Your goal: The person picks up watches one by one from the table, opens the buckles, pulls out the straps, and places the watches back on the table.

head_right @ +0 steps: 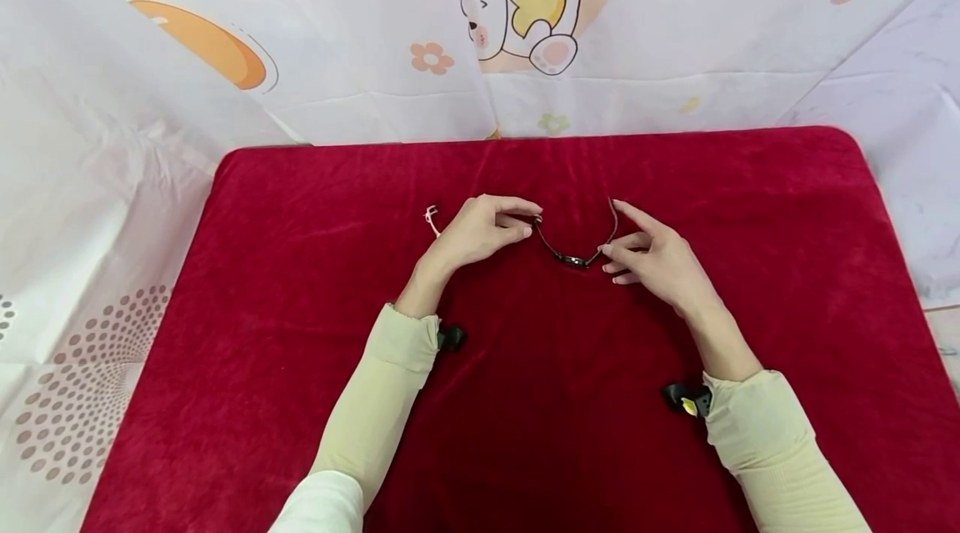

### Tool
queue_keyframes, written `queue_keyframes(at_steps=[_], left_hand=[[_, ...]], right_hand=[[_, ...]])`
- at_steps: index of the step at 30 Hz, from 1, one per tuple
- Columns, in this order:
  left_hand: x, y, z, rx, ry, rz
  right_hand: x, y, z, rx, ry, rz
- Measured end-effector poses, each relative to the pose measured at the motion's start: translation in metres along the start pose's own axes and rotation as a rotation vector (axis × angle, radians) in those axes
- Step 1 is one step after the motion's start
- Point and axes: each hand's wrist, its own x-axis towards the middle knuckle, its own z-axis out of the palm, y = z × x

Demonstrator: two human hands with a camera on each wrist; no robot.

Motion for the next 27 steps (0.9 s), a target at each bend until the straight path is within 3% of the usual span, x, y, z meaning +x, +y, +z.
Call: queue_keyframes(at_steps=[10, 16, 20, 27], left_hand=[[0.0004, 0.0006, -0.0011, 0.003, -0.045, 0.005], [-0.0003, 0.0003, -0.0022, 0.021, -0.071, 0.041], [-0.0018, -0.0001, -0.0032, 0.028, -0.081, 0.055], [-0.0014, 0.0025, -0.0010, 0.040, -0.089, 0.102]], right_hand=[[0.0005, -0.0003, 0.0011, -0.160, 0.029, 0.042], [-0.0021, -0.0076, 0.0023, -0.335, 0.085, 0.093], [-0.0032, -0.0086, 0.0019, -0.433, 0.106, 0.070], [-0.0068, -0.0087, 0.0020, -0.477, 0.114, 0.067]])
